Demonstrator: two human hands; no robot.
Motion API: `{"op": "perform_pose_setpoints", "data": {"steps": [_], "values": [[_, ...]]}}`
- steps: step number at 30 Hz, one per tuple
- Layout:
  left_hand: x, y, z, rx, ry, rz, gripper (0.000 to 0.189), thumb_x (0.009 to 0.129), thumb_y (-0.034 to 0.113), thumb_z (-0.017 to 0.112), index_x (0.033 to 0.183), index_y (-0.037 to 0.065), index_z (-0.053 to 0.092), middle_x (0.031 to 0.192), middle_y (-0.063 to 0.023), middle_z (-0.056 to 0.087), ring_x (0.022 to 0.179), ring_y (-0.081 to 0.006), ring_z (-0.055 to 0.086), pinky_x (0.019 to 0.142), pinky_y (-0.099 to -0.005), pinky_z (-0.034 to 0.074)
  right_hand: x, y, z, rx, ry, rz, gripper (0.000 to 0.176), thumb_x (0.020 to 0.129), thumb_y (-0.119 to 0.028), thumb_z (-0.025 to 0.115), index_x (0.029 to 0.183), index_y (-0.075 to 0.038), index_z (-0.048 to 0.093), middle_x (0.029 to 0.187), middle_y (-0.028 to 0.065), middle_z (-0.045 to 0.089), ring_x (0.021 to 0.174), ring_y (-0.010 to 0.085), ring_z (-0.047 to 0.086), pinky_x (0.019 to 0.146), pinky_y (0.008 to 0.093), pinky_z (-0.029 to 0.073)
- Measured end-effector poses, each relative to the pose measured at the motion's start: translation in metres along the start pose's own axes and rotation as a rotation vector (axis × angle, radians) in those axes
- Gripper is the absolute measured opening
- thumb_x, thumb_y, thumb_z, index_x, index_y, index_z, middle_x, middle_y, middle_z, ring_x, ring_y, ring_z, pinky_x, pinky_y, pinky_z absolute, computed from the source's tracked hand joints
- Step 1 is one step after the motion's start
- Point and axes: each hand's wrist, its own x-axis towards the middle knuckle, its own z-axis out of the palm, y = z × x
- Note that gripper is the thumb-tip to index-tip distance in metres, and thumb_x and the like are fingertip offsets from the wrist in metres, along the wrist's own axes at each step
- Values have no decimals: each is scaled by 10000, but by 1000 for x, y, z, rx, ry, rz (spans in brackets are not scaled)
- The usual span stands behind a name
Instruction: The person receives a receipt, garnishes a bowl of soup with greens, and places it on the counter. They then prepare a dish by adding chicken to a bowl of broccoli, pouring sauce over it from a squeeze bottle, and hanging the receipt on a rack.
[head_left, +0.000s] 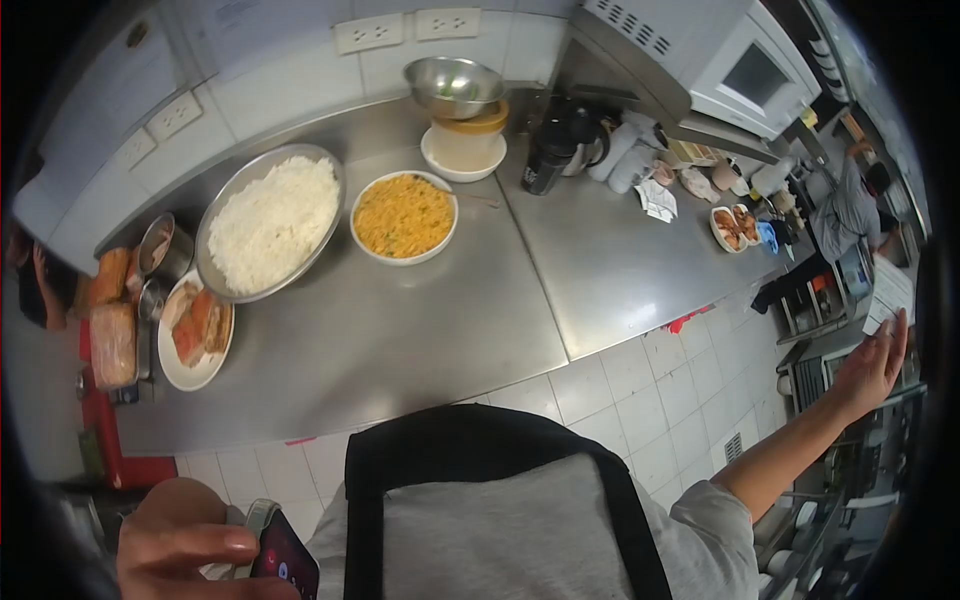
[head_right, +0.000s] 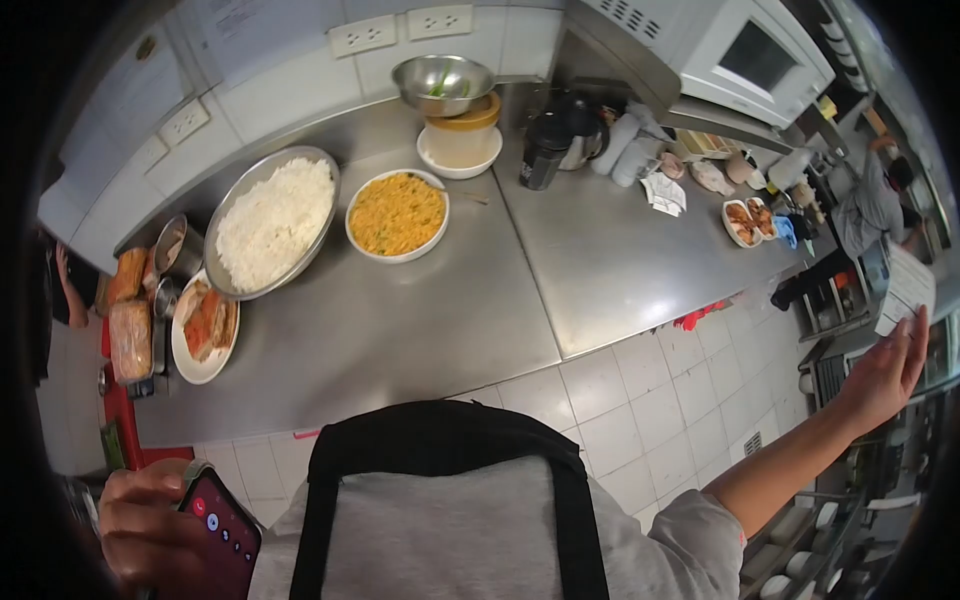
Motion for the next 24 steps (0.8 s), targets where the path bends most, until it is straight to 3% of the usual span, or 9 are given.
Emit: {"op": "perform_pose_setpoints", "data": {"steps": [3, 6, 9, 14, 17, 20, 24], "values": [[11, -8, -7, -86, -51, 41, 1035, 736, 785, 5, 998, -54, 551, 860, -175, 596, 815, -354, 600, 776, -552, 469, -16, -4, -13, -112, -73, 48, 309, 872, -3, 531, 1173, 65, 522, 1193, 86, 551, 949, 99, 540, 803, 193, 414], [23, -20, 4, -55, 52, 158, 1015, 745, 781, 17, 987, -47, 552, 860, -178, 594, 808, -351, 598, 781, -548, 467, -34, 6, -11, -472, -187, 99, 294, 835, -33, 587, 1128, -15, 587, 1103, 57, 591, 958, 95, 540, 810, 207, 418], [23, -35, 18, -129, 136, 162, 1004, 751, 778, 23, 989, -43, 549, 878, -182, 592, 810, -349, 596, 794, -552, 458, -46, 68, 2, -367, -324, 277, 350, 806, -15, 596, 1154, -4, 565, 1140, 72, 578, 999, 115, 536, 840, 216, 426], [48, -24, 28, -133, 121, 85, 1006, 753, 778, 34, 998, -50, 551, 882, -188, 594, 818, -348, 593, 795, -555, 453, -65, 202, 55, -270, -625, 713, 403, 741, -8, 573, 1144, -17, 589, 988, 41, 601, 754, 90, 550, 695, 221, 458], [68, -18, 32, -125, 47, 46, 1016, 752, 778, 36, 988, -63, 556, 888, -201, 595, 816, -355, 593, 791, -547, 459, -77, 291, 91, -189, -616, 834, 293, 766, -65, 606, 1056, -43, 638, 787, -5, 605, 629, 79, 546, 561, 215, 433], [107, -20, 60, -174, 163, 232, 1025, 757, 770, 27, 970, -80, 558, 898, -221, 594, 814, -367, 593, 793, -535, 465, -75, 371, 127, -51, -475, 938, 262, 757, -69, 643, 1019, -56, 644, 757, -10, 613, 615, 78, 549, 534, 215, 406], [148, -7, 104, -120, 347, 167, 996, 782, 738, 9, 974, -71, 556, 883, -220, 588, 796, -371, 593, 781, -539, 467, -58, 451, 164, 39, -356, 942, 281, 732, -66, 691, 1008, -54, 637, 775, -9, 631, 631, 88, 560, 536, 222, 394]]}}
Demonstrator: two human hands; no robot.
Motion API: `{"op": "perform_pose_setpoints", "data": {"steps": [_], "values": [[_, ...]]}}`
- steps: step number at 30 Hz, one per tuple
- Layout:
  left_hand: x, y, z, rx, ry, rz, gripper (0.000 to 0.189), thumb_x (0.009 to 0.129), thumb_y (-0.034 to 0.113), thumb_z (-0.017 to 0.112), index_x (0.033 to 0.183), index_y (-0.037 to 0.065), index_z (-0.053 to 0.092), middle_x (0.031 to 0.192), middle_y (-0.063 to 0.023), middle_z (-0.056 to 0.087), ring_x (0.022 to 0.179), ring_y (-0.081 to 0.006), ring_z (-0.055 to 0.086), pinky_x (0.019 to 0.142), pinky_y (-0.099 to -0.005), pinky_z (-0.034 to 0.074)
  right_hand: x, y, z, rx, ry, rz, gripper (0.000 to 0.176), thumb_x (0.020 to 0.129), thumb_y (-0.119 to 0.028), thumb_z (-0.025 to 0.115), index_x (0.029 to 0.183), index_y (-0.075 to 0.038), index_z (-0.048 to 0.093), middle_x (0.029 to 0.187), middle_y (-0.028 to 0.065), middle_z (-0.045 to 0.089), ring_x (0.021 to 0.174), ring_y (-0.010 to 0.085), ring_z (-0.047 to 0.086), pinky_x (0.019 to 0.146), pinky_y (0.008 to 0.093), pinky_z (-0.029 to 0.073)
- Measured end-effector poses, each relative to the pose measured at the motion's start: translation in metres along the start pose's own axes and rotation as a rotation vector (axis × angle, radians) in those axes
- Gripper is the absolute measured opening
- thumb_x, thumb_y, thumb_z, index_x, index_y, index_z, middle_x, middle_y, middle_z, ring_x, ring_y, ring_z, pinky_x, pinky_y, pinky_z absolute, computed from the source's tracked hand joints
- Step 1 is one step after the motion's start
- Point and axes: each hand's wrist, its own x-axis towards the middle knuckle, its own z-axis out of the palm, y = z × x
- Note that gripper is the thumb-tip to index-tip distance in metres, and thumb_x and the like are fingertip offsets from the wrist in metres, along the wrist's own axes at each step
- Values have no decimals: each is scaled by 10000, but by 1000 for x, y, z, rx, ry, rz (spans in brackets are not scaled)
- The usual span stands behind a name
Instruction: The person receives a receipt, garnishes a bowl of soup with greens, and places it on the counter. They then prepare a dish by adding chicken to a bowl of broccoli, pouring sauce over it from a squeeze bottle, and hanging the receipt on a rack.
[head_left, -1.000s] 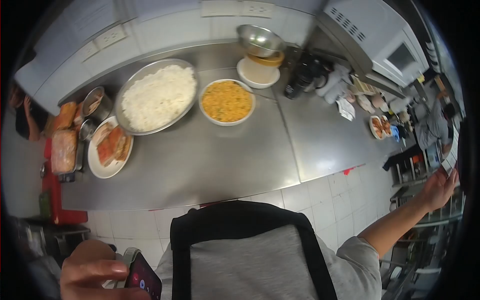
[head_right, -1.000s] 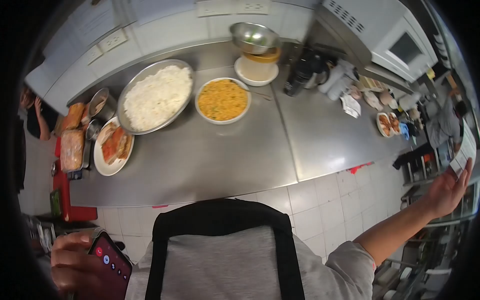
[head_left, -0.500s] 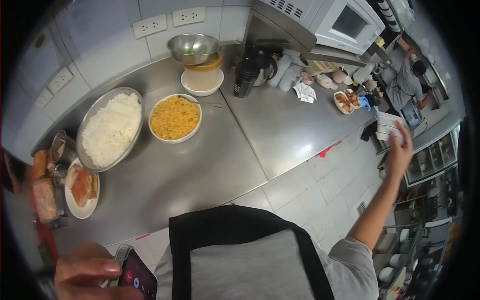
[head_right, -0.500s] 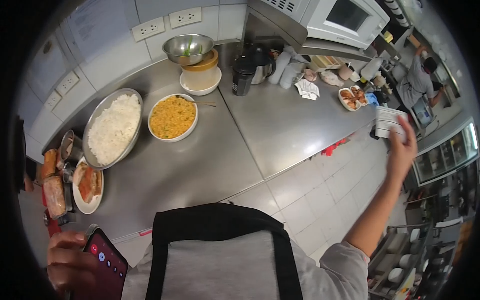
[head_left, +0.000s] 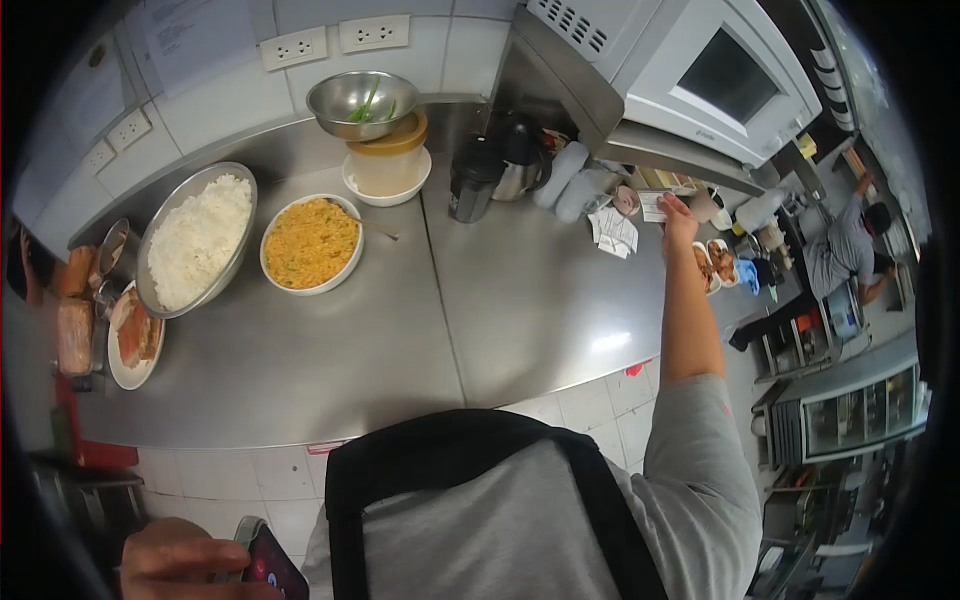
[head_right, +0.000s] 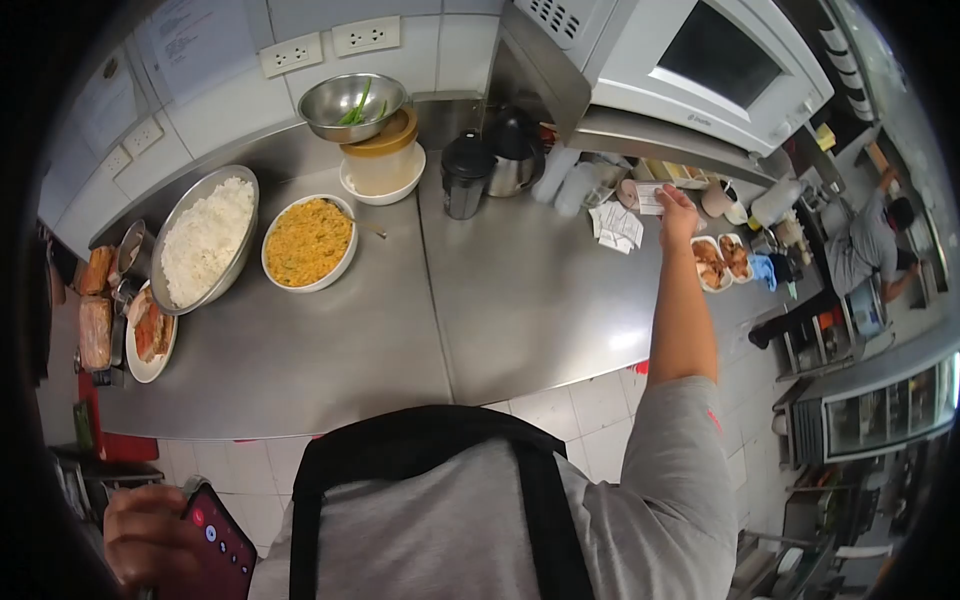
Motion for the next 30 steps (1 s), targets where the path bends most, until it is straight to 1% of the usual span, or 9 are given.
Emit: {"op": "perform_pose_setpoints", "data": {"steps": [5, 8, 11, 13, 15, 18, 22, 28, 30], "values": [[41, -4, 60, 38, 241, -68, 849, 834, 671, 3, 1221, 50, 436, 884, -180, 575, 780, -353, 592, 748, -560, 467, 66, 50, 0, 158, -70, -2, 347, 731, -44, 685, 1067, -22, 600, 876, 38, 634, 766, 133, 612, 622, 229, 466], [60, 17, 70, 227, 79, -247, 676, 851, 649, 38, 1358, 252, 244, 951, -160, 559, 838, -333, 583, 755, -554, 473, 64, 98, -5, 102, -153, 108, 428, 720, -52, 697, 1127, -22, 570, 935, 35, 627, 743, 122, 580, 635, 235, 469], [78, 19, 92, 323, 128, -195, 584, 858, 637, 83, 1390, 396, 101, 1021, -145, 534, 887, -312, 567, 771, -552, 476, 64, 132, -10, -803, -238, 89, 371, 691, -129, 711, 1044, -40, 640, 876, 62, 647, 771, 91, 599, 567, 258, 487], [78, 18, 107, 386, 170, -153, 563, 860, 632, 117, 1388, 454, 35, 1067, -137, 511, 907, -296, 555, 785, -554, 475, 64, 158, -14, -814, -224, -67, 395, 651, -181, 751, 1018, -63, 664, 819, 117, 659, 663, 149, 623, 574, 310, 491], [97, 26, 105, 395, 109, -234, 567, 862, 628, 141, 1388, 450, 30, 1068, -134, 510, 901, -292, 554, 790, -554, 474, 69, 179, -19, -790, -156, -209, 399, 650, -185, 751, 1024, -77, 664, 827, 114, 650, 697, 170, 626, 614, 304, 492], [105, 28, 111, 424, 112, -264, 581, 858, 634, 175, 1388, 448, 27, 1072, -132, 507, 897, -288, 554, 792, -555, 474, 38, 146, -8, -1219, 228, -709, 375, 661, -211, 747, 1013, -110, 669, 827, 91, 622, 741, 192, 608, 661, 296, 476], [104, 32, 111, 444, 85, -274, 590, 857, 637, 184, 1390, 430, 41, 1076, -135, 505, 893, -289, 555, 787, -558, 474, 42, 131, -12, -885, -61, -499, 238, 771, -221, 666, 971, -93, 665, 751, 61, 590, 672, 174, 579, 591, 298, 453], [102, 39, 110, 462, 67, -288, 598, 859, 637, 178, 1395, 394, 71, 1080, -140, 504, 888, -293, 557, 778, -561, 473, 77, 154, -2, -476, -157, -115, 203, 839, -191, 604, 958, -30, 634, 591, 80, 581, 486, 118, 544, 488, 308, 463], [101, 40, 111, 468, 61, -290, 602, 860, 637, 177, 1396, 381, 81, 1081, -141, 503, 887, -294, 558, 775, -562, 472, 90, 162, -2, -462, -187, -91, 237, 824, -203, 607, 974, -21, 624, 632, 102, 609, 541, 158, 587, 559, 319, 487]]}}
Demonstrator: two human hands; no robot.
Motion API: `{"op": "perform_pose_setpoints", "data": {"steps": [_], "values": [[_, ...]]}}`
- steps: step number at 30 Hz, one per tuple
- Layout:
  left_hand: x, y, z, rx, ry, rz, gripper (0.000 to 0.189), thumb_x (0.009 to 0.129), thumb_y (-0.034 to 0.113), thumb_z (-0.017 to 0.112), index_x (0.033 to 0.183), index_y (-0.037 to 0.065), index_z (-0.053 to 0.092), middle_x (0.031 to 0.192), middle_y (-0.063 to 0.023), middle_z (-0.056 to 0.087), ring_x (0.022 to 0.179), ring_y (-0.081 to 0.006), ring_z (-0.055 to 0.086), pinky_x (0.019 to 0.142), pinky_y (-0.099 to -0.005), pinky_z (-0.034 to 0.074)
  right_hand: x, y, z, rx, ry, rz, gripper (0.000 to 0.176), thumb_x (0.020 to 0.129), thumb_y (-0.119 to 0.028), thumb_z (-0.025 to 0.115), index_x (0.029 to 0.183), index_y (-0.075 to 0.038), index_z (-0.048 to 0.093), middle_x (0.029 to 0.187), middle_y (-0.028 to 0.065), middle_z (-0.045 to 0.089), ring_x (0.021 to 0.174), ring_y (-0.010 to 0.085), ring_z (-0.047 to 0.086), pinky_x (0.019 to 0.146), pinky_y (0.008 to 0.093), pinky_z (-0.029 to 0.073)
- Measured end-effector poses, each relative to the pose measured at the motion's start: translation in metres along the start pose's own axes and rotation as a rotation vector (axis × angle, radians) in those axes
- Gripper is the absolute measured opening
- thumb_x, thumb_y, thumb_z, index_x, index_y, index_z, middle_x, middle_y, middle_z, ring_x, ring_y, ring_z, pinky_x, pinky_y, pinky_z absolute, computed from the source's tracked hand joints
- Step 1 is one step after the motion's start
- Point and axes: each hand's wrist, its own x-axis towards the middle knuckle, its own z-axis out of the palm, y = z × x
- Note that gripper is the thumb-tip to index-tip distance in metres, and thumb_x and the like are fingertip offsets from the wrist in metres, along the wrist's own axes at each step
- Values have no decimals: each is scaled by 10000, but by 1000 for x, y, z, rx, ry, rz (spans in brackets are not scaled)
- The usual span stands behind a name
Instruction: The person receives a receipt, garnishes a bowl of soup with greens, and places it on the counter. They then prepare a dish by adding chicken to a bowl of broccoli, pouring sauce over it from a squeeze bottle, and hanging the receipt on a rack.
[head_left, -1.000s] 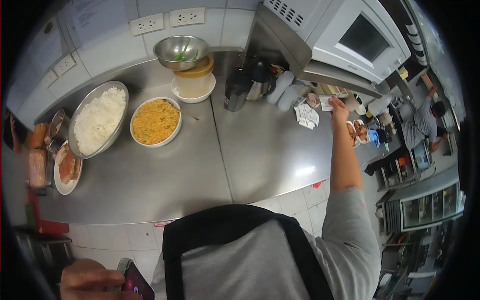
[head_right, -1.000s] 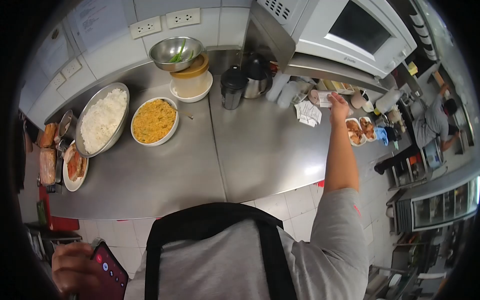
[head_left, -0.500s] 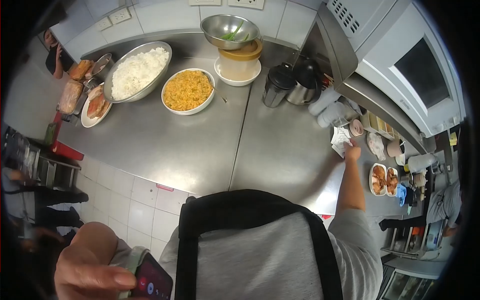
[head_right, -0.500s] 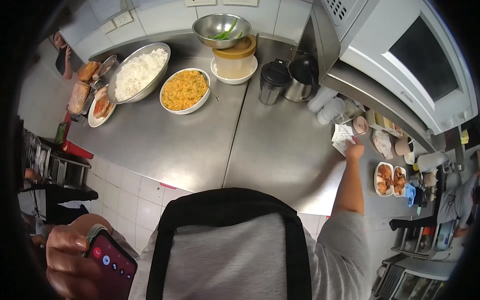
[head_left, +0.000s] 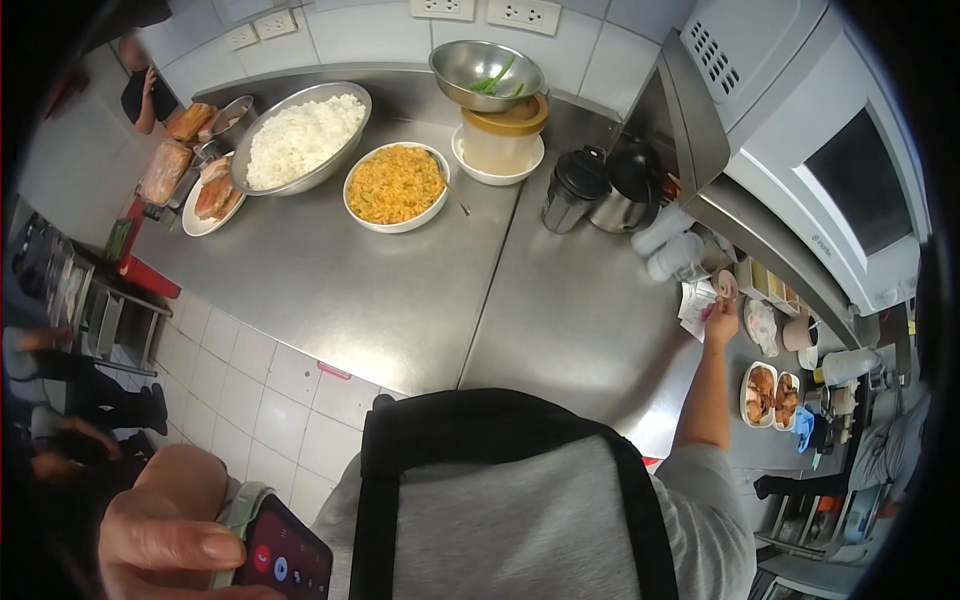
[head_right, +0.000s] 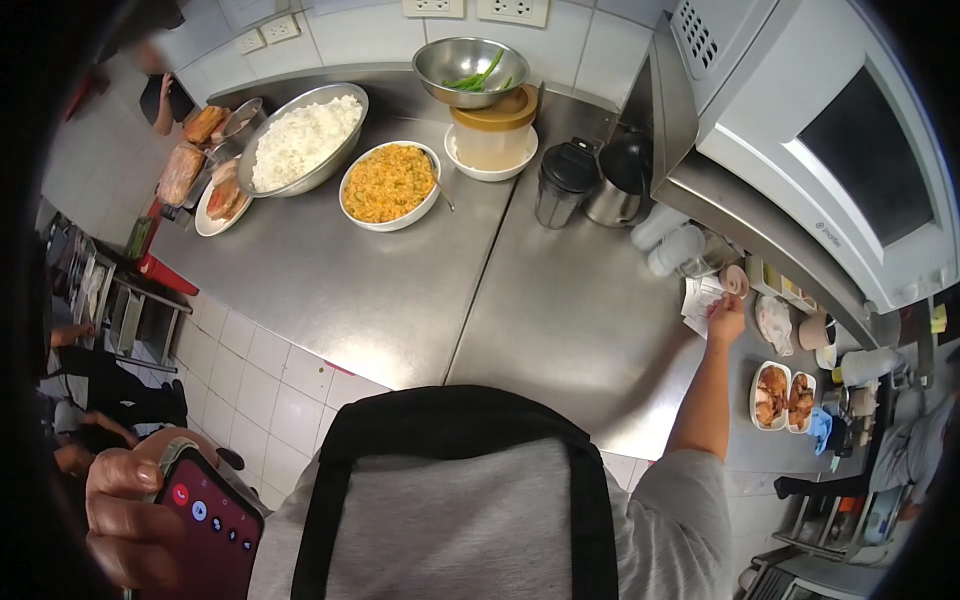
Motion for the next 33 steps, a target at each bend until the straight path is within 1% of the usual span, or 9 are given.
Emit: {"op": "perform_pose_setpoints", "data": {"steps": [4, 7, 8, 11, 12, 14, 16, 22, 33], "values": [[-4, 1, -4, 10, -18, -1, 610, 861, 637, 173, 1399, 357, 102, 1083, -144, 502, 884, -297, 559, 769, -563, 471, 16, 12, 1, -262, 28, -111, 355, 781, -219, 612, 1071, -17, 574, 725, 163, 651, 673, 268, 646, 706, 346, 496], [-9, 1, -8, 31, -38, -3, 618, 862, 636, 171, 1401, 339, 117, 1085, -147, 501, 881, -299, 560, 764, -565, 471, 20, 15, -5, -349, 212, -217, 513, 742, -210, 618, 1197, -19, 478, 879, 227, 646, 755, 337, 645, 796, 356, 469], [-11, 3, -7, 40, -34, -6, 621, 862, 636, 170, 1402, 333, 122, 1086, -148, 501, 881, -299, 560, 763, -565, 471, 22, 15, -10, -370, 184, -136, 618, 739, -197, 616, 1281, -21, 378, 939, 216, 634, 725, 272, 649, 720, 349, 493], [-3, 1, -1, 134, 50, 28, 711, 843, 669, 88, 1370, 218, 241, 1072, -147, 516, 882, -311, 563, 768, -564, 460, 0, -8, -31, -73, 72, -18, 675, 742, -148, 620, 1328, -28, 309, 890, 157, 627, 723, 201, 639, 618, 320, 506], [-1, 5, -6, 107, 36, -28, 747, 832, 681, 61, 1354, 191, 275, 1064, -147, 522, 884, -316, 562, 777, -562, 455, -5, -17, -36, 34, 68, 39, 681, 769, -80, 595, 1357, -34, 254, 819, 88, 595, 696, 145, 604, 537, 275, 494], [0, 22, -16, 9, 28, -207, 822, 809, 704, 10, 1320, 150, 336, 1046, -148, 534, 889, -325, 561, 797, -559, 444, -6, -13, -53, 88, 89, 26, 667, 786, -48, 577, 1364, -41, 244, 825, 79, 588, 670, 146, 589, 538, 265, 492], [-3, 21, -19, -26, 8, -222, 859, 795, 718, -13, 1296, 137, 374, 1031, -151, 542, 898, -333, 558, 817, -556, 435, -10, -13, -64, 112, 110, 25, 651, 801, -33, 564, 1368, -51, 244, 838, 76, 582, 648, 143, 575, 540, 260, 491], [-10, 4, -17, 18, 4, -88, 862, 787, 723, -20, 1303, 146, 358, 1036, -152, 539, 912, -337, 556, 823, -559, 433, -14, -7, -86, 120, 152, 19, 632, 818, -49, 572, 1369, -80, 265, 851, 74, 571, 650, 141, 574, 555, 259, 489], [-11, 2, -18, 41, 30, -57, 862, 773, 731, -30, 1323, 165, 317, 1048, -154, 533, 936, -344, 553, 830, -568, 430, -38, -45, -94, 124, 321, -117, 626, 831, -114, 570, 1371, -85, 255, 938, 79, 549, 745, 166, 573, 612, 283, 483]]}}
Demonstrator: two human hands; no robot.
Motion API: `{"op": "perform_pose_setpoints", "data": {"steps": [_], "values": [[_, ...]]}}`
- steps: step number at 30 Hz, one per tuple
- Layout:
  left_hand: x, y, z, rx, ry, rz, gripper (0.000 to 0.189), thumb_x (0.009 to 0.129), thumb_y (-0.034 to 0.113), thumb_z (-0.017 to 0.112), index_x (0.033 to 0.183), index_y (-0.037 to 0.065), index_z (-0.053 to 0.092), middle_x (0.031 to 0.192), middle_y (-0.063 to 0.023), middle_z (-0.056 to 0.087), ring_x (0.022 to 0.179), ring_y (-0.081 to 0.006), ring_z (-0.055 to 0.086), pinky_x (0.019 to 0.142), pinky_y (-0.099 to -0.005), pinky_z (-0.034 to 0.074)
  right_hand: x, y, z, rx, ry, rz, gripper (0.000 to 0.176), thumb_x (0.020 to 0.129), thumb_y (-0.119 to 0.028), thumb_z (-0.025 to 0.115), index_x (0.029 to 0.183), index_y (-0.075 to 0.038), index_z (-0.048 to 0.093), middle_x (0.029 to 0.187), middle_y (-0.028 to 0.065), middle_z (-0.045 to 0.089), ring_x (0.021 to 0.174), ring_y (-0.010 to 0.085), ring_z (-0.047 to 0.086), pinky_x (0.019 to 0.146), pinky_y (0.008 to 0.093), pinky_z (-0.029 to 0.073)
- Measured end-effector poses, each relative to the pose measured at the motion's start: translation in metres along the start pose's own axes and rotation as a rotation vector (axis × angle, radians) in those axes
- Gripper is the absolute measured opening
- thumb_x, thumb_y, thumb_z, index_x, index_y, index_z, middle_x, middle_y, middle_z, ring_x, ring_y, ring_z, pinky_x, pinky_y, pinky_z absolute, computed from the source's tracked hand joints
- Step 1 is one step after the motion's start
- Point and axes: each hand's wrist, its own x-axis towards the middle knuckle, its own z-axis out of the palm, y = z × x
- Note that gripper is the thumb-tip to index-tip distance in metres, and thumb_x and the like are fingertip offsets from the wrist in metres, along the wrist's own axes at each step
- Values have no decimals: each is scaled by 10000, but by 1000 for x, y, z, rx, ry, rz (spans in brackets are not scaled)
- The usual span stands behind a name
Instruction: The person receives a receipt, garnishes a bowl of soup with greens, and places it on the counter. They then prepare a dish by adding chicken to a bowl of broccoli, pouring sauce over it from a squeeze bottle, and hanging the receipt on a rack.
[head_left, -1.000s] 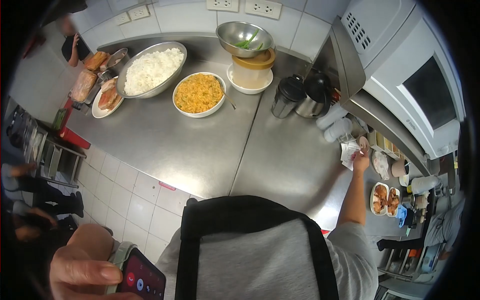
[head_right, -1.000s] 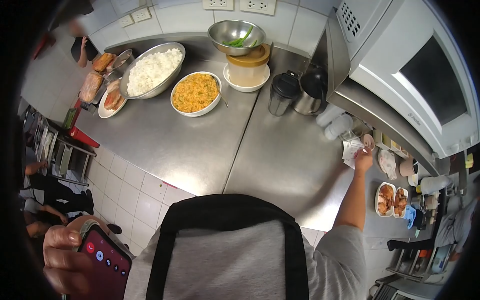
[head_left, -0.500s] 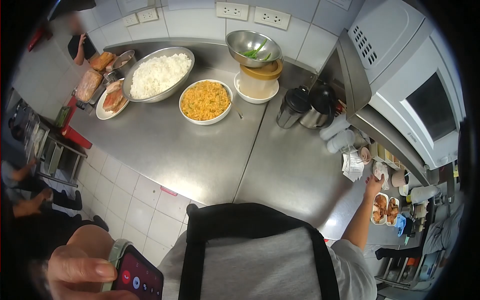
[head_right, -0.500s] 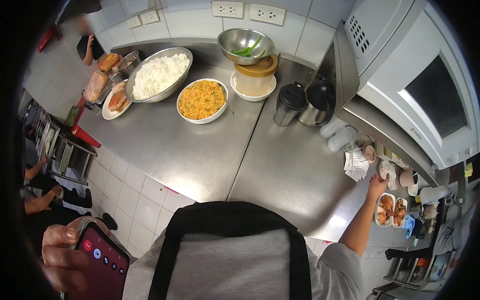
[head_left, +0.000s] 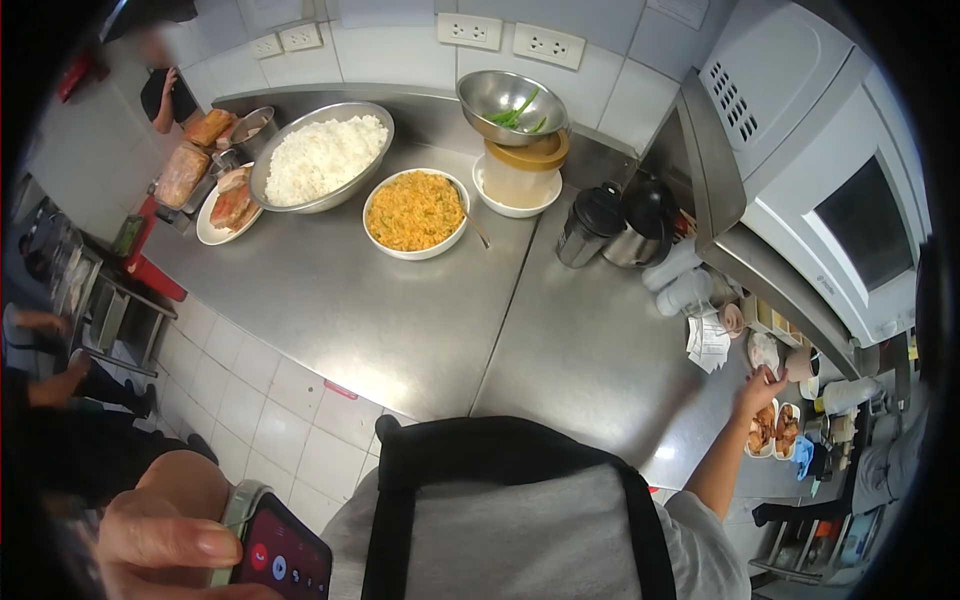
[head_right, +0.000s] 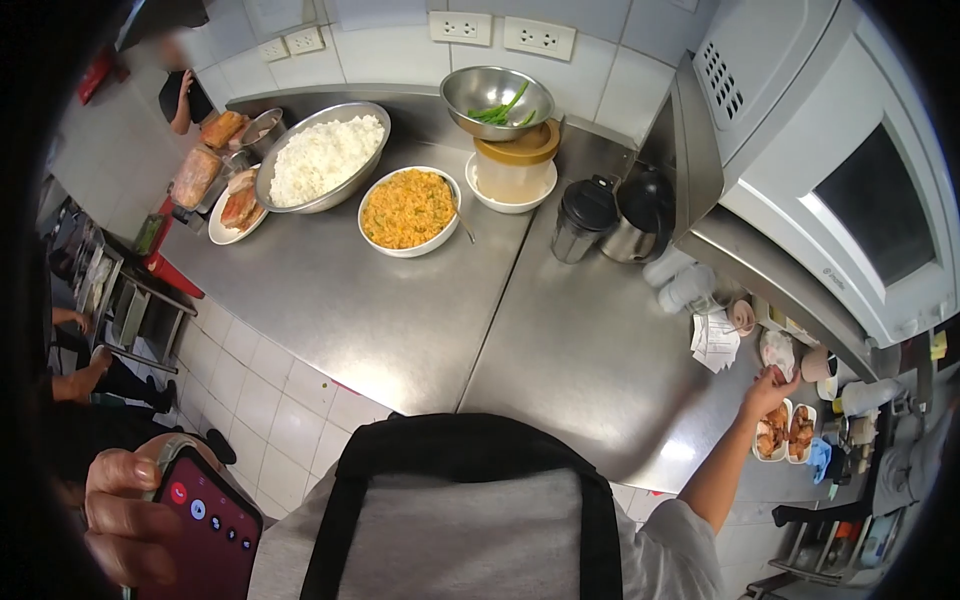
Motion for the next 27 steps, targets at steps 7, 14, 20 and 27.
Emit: {"op": "perform_pose_setpoints", "data": {"steps": [7, 14, 20, 27], "values": [[10, -7, -6, 77, -74, 107, 615, 853, 559, 352, 1326, 170, 298, 1042, -155, 531, 928, -317, 559, 818, -546, 462, 0, -57, -3, 186, 243, -100, 675, 809, -44, 587, 1375, -86, 219, 1086, 94, 488, 867, 198, 560, 681, 312, 514], [29, 10, -8, 272, -145, -98, 773, 772, 260, 653, 1387, 250, 184, 1060, -114, 528, 917, -285, 564, 808, -503, 487, -29, -187, -32, 627, 435, -319, 538, 831, -3, 579, 1285, -55, 297, 1073, 100, 484, 957, 203, 535, 792, 318, 485], [23, 18, -11, 287, -101, -87, 871, 790, 232, 637, 1406, 368, 36, 1094, -98, 509, 916, -274, 563, 801, -507, 486, -56, -259, -59, 697, 453, -759, 416, 860, 15, 508, 1236, -1, 329, 1099, 156, 500, 1039, 249, 517, 860, 374, 480], [29, 11, -7, 352, -12, 39, 863, 809, 234, 614, 1399, 412, 10, 1111, -96, 503, 918, -275, 559, 790, -507, 489, -67, -271, -69, 789, 371, -859, 420, 851, 22, 522, 1222, 18, 326, 1111, 198, 512, 1022, 268, 532, 885, 408, 479]]}}
